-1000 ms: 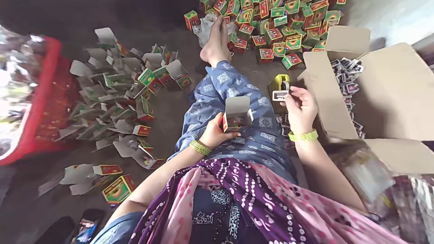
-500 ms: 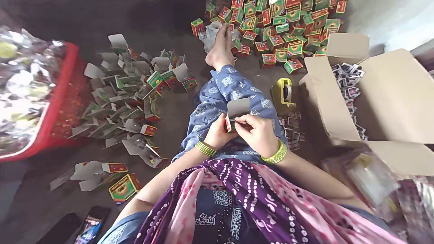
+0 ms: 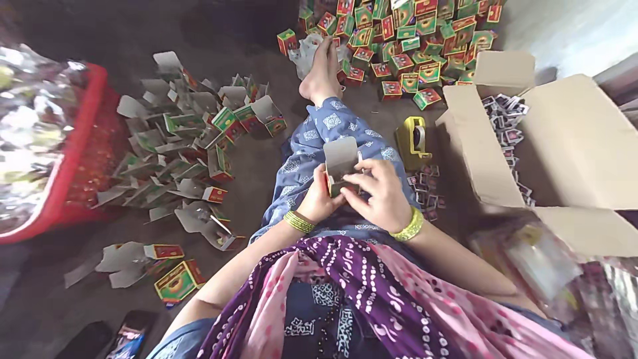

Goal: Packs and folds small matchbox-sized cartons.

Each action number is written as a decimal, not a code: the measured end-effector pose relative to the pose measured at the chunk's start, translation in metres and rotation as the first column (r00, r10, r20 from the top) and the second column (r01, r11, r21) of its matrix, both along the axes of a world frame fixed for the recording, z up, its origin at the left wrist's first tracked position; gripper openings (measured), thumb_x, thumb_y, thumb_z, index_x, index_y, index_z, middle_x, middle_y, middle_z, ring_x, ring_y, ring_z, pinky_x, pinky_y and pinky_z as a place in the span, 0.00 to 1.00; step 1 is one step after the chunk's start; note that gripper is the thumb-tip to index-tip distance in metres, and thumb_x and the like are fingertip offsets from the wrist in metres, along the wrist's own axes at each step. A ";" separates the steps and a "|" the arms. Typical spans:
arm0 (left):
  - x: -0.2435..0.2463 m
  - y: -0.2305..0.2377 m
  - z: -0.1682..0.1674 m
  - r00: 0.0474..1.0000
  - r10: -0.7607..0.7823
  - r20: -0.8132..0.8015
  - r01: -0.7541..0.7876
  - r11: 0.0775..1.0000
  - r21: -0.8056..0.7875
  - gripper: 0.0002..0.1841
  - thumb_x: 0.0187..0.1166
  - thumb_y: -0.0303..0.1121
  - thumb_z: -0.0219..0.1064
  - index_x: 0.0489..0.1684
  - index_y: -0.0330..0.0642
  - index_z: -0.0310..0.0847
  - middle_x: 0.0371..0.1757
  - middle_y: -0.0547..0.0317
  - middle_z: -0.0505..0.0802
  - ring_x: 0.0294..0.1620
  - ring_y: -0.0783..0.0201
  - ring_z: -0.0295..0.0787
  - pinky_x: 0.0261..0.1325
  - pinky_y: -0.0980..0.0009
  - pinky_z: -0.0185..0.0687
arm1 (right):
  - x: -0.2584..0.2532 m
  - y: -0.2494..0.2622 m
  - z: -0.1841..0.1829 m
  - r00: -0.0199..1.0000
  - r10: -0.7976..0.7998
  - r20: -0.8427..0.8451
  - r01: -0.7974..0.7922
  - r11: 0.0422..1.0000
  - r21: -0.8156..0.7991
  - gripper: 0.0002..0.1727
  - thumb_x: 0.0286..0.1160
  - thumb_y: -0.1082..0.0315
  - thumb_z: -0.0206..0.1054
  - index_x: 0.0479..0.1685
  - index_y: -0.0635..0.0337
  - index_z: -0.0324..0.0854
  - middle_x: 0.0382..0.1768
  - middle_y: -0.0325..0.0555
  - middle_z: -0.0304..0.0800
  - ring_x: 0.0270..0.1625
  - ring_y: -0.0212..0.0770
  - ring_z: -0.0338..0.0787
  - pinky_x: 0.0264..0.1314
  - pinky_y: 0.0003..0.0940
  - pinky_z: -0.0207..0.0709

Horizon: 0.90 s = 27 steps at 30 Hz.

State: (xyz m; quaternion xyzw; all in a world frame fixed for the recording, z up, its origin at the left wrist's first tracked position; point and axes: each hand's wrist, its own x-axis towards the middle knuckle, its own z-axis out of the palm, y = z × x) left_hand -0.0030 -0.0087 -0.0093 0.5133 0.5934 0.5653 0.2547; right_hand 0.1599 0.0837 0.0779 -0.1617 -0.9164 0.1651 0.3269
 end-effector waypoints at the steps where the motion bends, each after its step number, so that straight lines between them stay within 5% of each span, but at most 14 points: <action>1: 0.000 0.000 -0.003 0.999 -0.009 0.046 0.005 0.995 0.098 0.52 0.68 0.43 0.82 0.84 0.28 0.44 0.67 0.43 0.86 0.68 0.62 0.87 0.74 0.60 0.84 | 0.004 0.006 -0.001 0.995 -0.052 -0.080 0.049 0.998 -0.037 0.16 0.72 0.52 0.76 0.50 0.51 0.93 0.58 0.49 0.87 0.63 0.47 0.83 0.66 0.46 0.79; 4: 0.000 0.001 -0.007 0.989 -0.056 0.138 0.025 0.976 0.217 0.59 0.71 0.44 0.81 0.90 0.38 0.28 0.76 0.40 0.79 0.70 0.58 0.86 0.73 0.56 0.86 | 0.013 0.023 -0.011 0.989 -0.084 -0.118 0.045 0.953 -0.300 0.30 0.69 0.51 0.80 0.69 0.54 0.83 0.70 0.47 0.83 0.75 0.47 0.78 0.73 0.48 0.77; 8: 0.001 -0.003 -0.002 0.976 -0.170 0.133 0.134 0.960 0.246 0.52 0.71 0.43 0.81 0.87 0.32 0.45 0.67 0.45 0.86 0.63 0.62 0.90 0.68 0.60 0.89 | 0.015 0.029 -0.032 0.978 0.133 -0.160 -0.206 0.738 -0.643 0.34 0.77 0.55 0.75 0.81 0.60 0.75 0.72 0.52 0.84 0.70 0.42 0.86 0.70 0.40 0.85; 11: 0.002 -0.008 0.000 0.973 -0.197 0.121 0.163 0.956 0.243 0.41 0.69 0.43 0.82 0.75 0.30 0.62 0.58 0.49 0.90 0.56 0.64 0.92 0.62 0.62 0.92 | 0.012 0.026 -0.041 0.950 0.232 -0.210 -0.312 0.672 -0.671 0.25 0.82 0.55 0.70 0.68 0.66 0.83 0.61 0.50 0.90 0.63 0.37 0.89 0.69 0.36 0.85; 15: 0.004 -0.010 0.001 0.972 -0.205 0.113 0.178 0.961 0.212 0.34 0.67 0.45 0.83 0.60 0.33 0.68 0.47 0.56 0.91 0.45 0.70 0.92 0.52 0.68 0.92 | 0.007 0.025 -0.045 0.952 0.274 -0.134 -0.301 0.776 -0.554 0.25 0.88 0.45 0.59 0.41 0.60 0.83 0.40 0.39 0.86 0.50 0.29 0.82 0.60 0.30 0.76; 17: 0.004 -0.008 0.003 0.968 -0.207 0.145 0.176 0.964 0.201 0.31 0.66 0.43 0.84 0.56 0.34 0.70 0.45 0.58 0.91 0.42 0.71 0.91 0.50 0.68 0.92 | 0.005 0.025 -0.045 0.964 0.230 -0.135 -0.266 0.821 -0.505 0.24 0.87 0.46 0.60 0.33 0.58 0.82 0.37 0.41 0.85 0.51 0.33 0.82 0.62 0.35 0.74; 18: 0.003 -0.007 0.004 0.963 -0.212 0.167 0.180 0.966 0.187 0.30 0.66 0.42 0.84 0.56 0.34 0.70 0.45 0.58 0.90 0.43 0.70 0.91 0.51 0.68 0.92 | 0.005 0.025 -0.045 0.963 0.192 -0.187 -0.262 0.821 -0.507 0.20 0.85 0.50 0.65 0.34 0.58 0.84 0.41 0.44 0.85 0.54 0.36 0.83 0.62 0.37 0.77; 20: 0.002 -0.005 0.004 0.953 -0.207 0.220 0.174 0.972 0.161 0.32 0.64 0.38 0.85 0.59 0.34 0.69 0.47 0.55 0.91 0.46 0.67 0.92 0.53 0.66 0.93 | 0.007 0.024 -0.038 0.936 0.114 -0.333 -0.297 0.763 -0.575 0.14 0.78 0.61 0.72 0.52 0.61 0.85 0.53 0.49 0.88 0.60 0.42 0.87 0.65 0.43 0.85; 23: 0.002 -0.004 0.003 0.915 -0.215 0.341 0.167 0.972 0.164 0.41 0.59 0.31 0.87 0.67 0.39 0.59 0.54 0.48 0.92 0.53 0.55 0.94 0.59 0.54 0.93 | 0.016 0.027 -0.020 0.924 0.098 -0.369 -0.347 0.621 -0.703 0.26 0.79 0.58 0.70 0.72 0.60 0.72 0.59 0.50 0.92 0.62 0.46 0.92 0.67 0.49 0.86; 25: 0.002 -0.003 0.003 0.915 -0.207 0.347 0.164 0.975 0.150 0.47 0.56 0.31 0.89 0.72 0.41 0.54 0.53 0.48 0.92 0.53 0.53 0.95 0.59 0.52 0.93 | 0.016 0.029 -0.013 0.943 0.136 -0.304 -0.314 0.666 -0.676 0.18 0.76 0.63 0.74 0.58 0.67 0.85 0.50 0.49 0.95 0.52 0.43 0.95 0.59 0.45 0.90; 27: 0.002 -0.003 0.003 0.924 -0.218 0.314 0.185 0.974 0.130 0.48 0.55 0.32 0.89 0.73 0.39 0.54 0.53 0.48 0.93 0.53 0.54 0.95 0.60 0.53 0.93 | 0.014 0.029 -0.010 0.959 0.186 -0.212 -0.277 0.756 -0.592 0.09 0.68 0.67 0.81 0.41 0.63 0.93 0.45 0.44 0.97 0.52 0.37 0.95 0.59 0.37 0.91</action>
